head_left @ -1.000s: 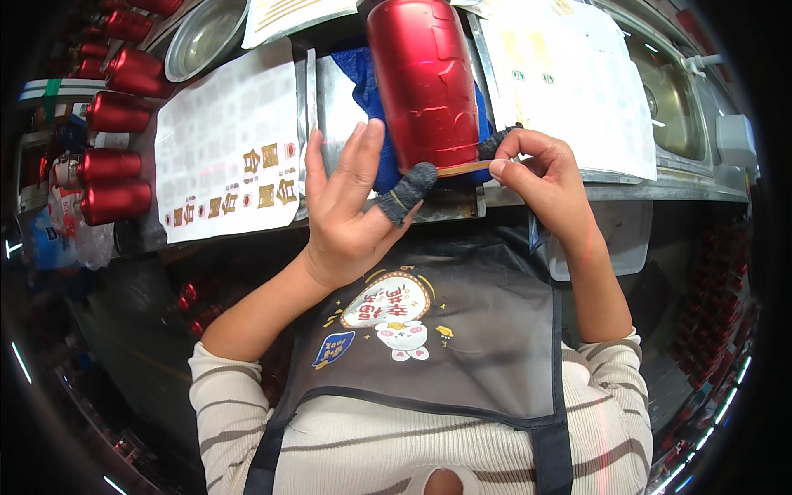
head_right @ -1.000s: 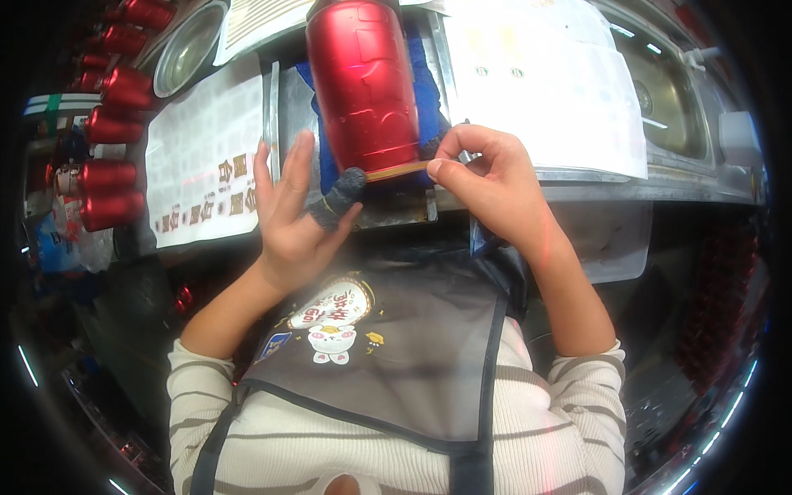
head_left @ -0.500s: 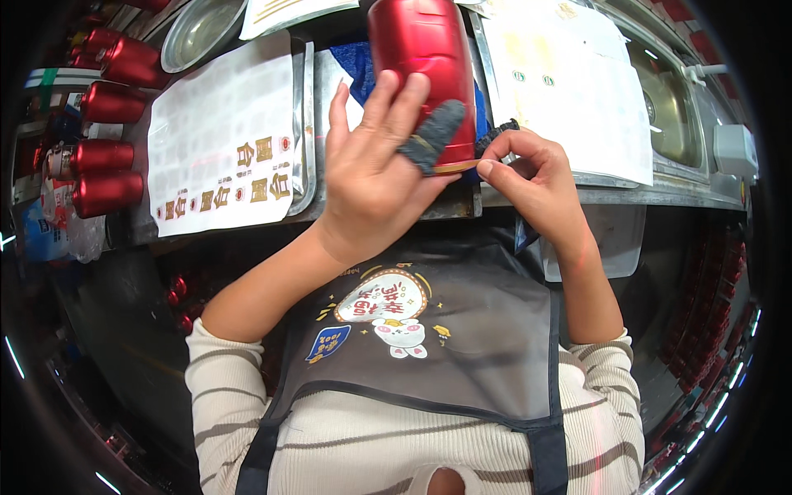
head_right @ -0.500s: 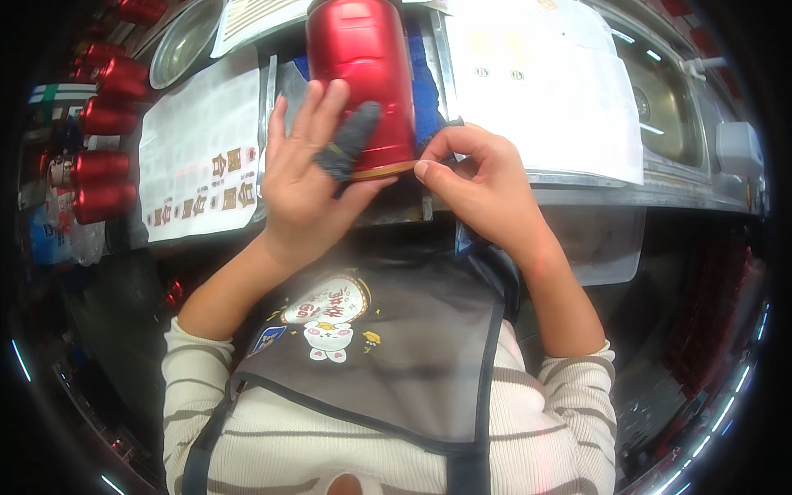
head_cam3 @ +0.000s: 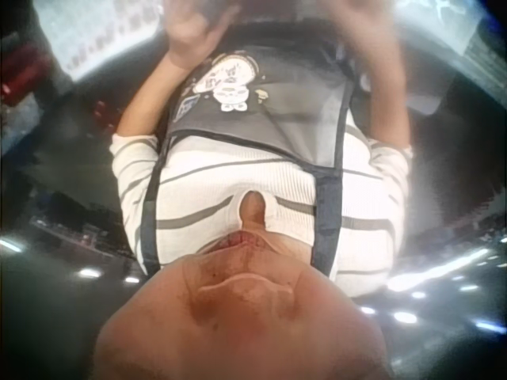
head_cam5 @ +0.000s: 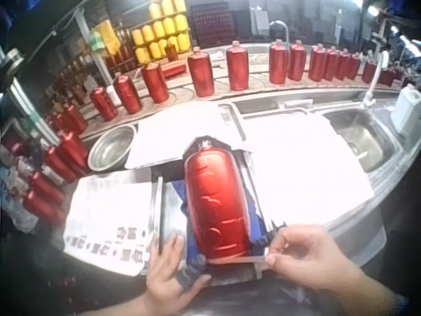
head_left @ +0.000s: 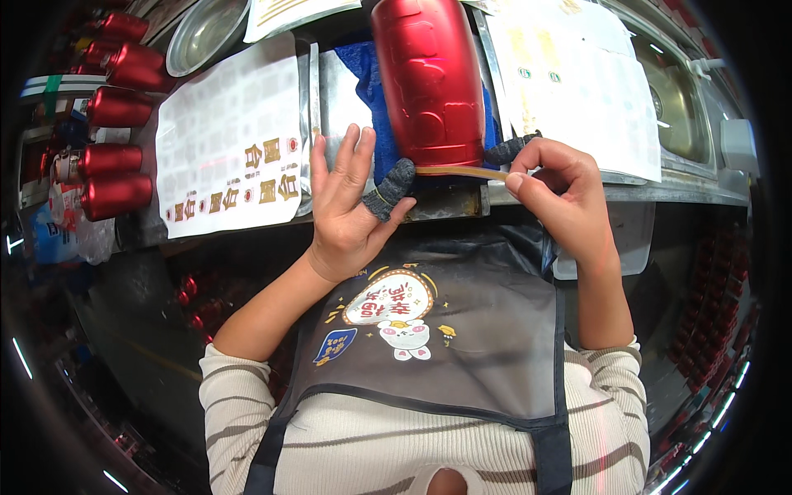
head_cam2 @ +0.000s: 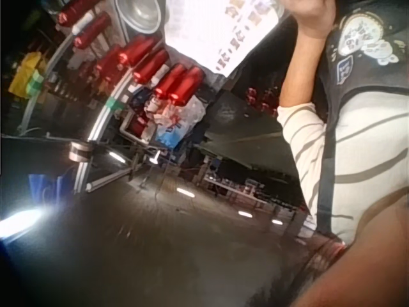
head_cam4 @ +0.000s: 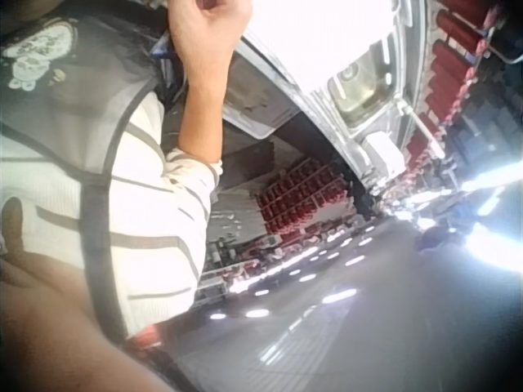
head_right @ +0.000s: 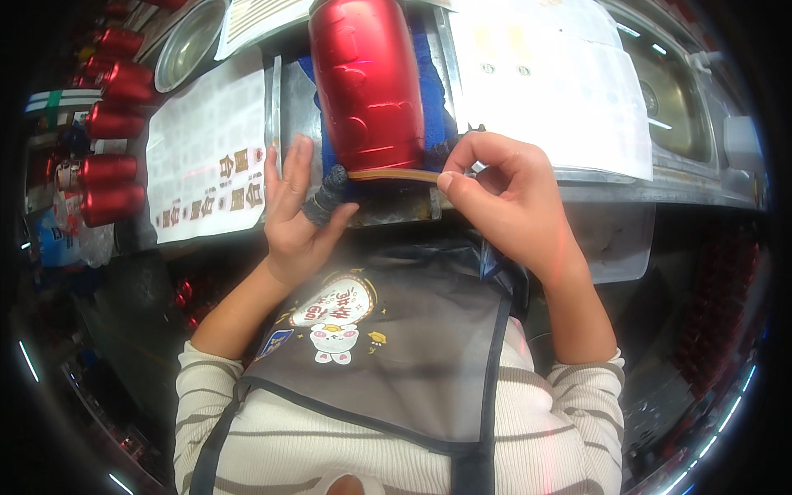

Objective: The person applies gold stickers to red cylindrical containers on a workbench. They peel each sticker from a sheet, align it on the container, and smooth it with a blue cloth. Finished containers are placed on a nearby tray.

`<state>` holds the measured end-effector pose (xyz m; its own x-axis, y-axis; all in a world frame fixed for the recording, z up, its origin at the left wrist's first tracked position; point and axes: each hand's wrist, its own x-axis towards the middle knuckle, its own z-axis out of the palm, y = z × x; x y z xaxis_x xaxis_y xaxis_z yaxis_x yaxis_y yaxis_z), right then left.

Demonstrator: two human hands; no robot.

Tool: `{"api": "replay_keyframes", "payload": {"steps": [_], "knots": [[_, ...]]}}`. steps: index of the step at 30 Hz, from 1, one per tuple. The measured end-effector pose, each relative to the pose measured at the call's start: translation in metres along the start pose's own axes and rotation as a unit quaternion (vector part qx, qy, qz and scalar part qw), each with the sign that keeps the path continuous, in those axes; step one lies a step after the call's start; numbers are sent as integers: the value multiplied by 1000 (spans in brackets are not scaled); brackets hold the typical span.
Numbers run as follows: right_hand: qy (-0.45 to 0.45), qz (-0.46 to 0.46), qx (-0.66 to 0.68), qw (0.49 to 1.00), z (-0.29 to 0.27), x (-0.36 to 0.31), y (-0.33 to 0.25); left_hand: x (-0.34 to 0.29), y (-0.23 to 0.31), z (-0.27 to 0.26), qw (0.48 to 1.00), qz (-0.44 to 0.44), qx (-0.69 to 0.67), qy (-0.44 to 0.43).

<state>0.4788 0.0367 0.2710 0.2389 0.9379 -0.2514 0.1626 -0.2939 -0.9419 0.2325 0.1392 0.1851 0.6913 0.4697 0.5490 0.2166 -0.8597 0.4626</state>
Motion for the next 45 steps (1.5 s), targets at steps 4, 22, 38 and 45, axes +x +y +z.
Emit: {"api": "replay_keyframes", "payload": {"steps": [4,22,38,45], "knots": [[5,13,-6,1000,-2,2,-1,3,-3,0,1000,18,10,-6],[-3,-3,-5,1000,3,16,21,64,30,19,988,82,125,48],[1,8,21,1000,6,11,12,-8,-1,7,999,-30,-13,5],[1,8,17,1000,3,14,17,17,7,0,999,18,23,-12]]}}
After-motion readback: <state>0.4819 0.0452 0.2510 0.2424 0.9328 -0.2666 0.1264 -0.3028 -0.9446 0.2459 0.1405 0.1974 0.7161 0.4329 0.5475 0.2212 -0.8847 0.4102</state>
